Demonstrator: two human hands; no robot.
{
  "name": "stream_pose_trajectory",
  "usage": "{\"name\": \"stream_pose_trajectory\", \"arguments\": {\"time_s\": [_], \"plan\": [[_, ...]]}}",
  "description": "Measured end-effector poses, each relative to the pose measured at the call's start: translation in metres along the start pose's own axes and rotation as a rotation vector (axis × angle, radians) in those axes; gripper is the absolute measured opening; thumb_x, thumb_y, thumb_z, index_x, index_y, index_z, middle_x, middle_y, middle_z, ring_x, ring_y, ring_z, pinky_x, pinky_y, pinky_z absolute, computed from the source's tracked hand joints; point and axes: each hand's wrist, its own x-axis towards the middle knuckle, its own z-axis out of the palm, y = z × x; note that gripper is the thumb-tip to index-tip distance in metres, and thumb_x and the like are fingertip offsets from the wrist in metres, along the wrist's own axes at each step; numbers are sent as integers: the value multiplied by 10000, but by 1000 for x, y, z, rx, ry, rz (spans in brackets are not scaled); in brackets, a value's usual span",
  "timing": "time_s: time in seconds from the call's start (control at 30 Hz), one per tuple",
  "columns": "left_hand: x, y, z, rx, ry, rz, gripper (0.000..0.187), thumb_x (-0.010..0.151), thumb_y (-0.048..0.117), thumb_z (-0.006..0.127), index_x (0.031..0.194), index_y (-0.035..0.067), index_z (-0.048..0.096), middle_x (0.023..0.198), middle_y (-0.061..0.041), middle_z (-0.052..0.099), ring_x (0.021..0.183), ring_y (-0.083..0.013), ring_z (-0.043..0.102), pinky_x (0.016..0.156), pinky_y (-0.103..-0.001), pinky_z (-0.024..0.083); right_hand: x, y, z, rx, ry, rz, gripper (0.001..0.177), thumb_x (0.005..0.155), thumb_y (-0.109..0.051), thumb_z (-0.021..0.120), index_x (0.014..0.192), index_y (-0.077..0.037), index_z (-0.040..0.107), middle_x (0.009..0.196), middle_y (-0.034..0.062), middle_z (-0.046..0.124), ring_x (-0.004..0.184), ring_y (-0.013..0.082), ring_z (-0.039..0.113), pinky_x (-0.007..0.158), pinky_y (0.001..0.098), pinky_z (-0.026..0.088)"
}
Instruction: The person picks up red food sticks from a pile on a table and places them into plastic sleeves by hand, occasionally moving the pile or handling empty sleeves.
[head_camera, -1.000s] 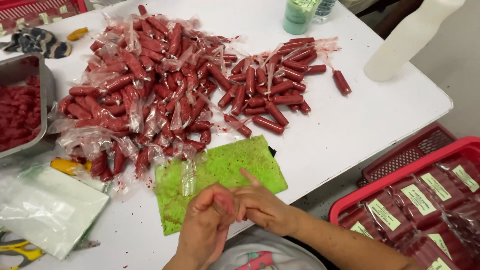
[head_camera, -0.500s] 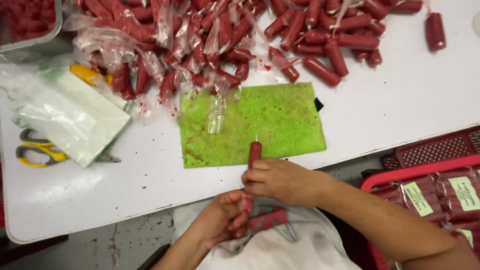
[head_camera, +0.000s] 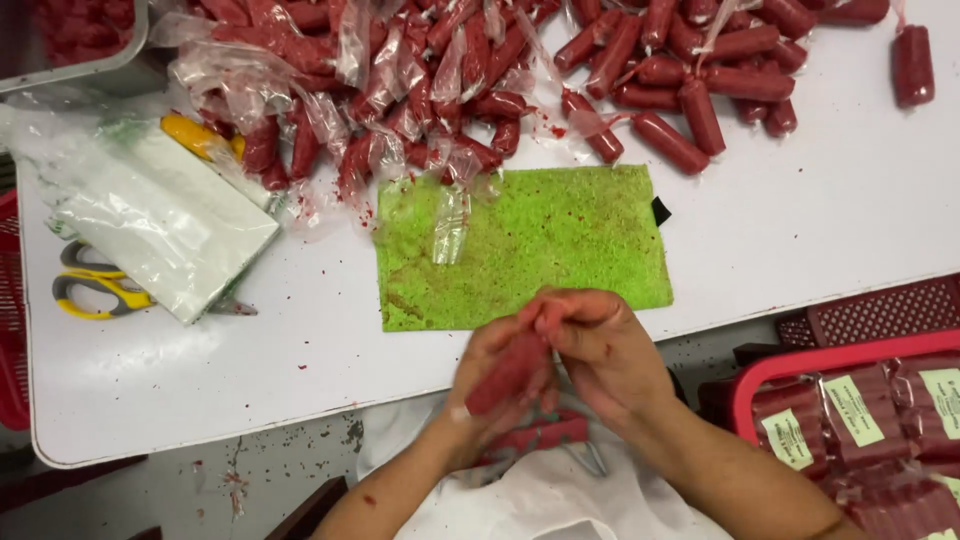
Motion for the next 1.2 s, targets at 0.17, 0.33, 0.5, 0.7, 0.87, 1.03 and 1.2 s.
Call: {"name": "stream_pose_trajectory", "arguments": {"time_s": [0.17,0.33,0.5,0.7,0.87,1.03,1.2], "plan": [[41,-31,3,-579,14,-80,228,1015,123,592,854,-38,614,445,-137,474,301,-165,433,406,-412,544,32,6,24,33,289,-297,64,899,-6,684,873,50,666,1000,282,730,246,290,555,129,340,427],[51,40,-31,1218,85,862,195,843,81,641,973,179,748,759,-29,672,685,-264,676,612,-393,563,44,-24,11,-843,135,-781,71,882,-146,743,879,-88,785,944,61,774,1082,302,543,1016,392,391],[53,76,-45,1721,75,1147,140,885,118,574,943,182,684,775,-8,611,729,-226,662,620,-333,561,52,-66,0,-1098,-301,-601,76,856,-99,744,866,-155,794,969,34,793,1334,434,530,1001,393,426],[73,100,-30,1192,-477,640,563,834,514,673,1170,77,554,1069,-146,568,969,-419,622,709,-514,564,76,-83,-10,-1210,-644,-425,234,810,2,729,886,-207,802,859,37,775,1279,445,482,1098,540,333],[70,16,-41,1058,125,804,300,889,218,738,745,121,493,894,-50,510,824,-303,591,686,-376,532,77,-49,-45,-837,-499,-345,334,896,-82,682,1217,-168,709,1172,104,756,1414,463,388,1192,626,217],[50,22,-34,813,154,779,539,793,386,851,1102,101,512,1232,-137,483,1206,-347,524,901,-387,527,71,-35,-24,-838,-473,-436,206,857,-126,777,1055,-71,779,1033,123,786,1366,449,469,1179,589,269],[75,53,-36,1218,-104,836,430,762,379,832,1052,130,634,1162,-96,559,1062,-344,603,761,-455,567,81,-76,-4,-1038,-615,-423,114,825,-166,787,898,-85,819,784,81,797,1301,473,517,1181,660,181]]}}
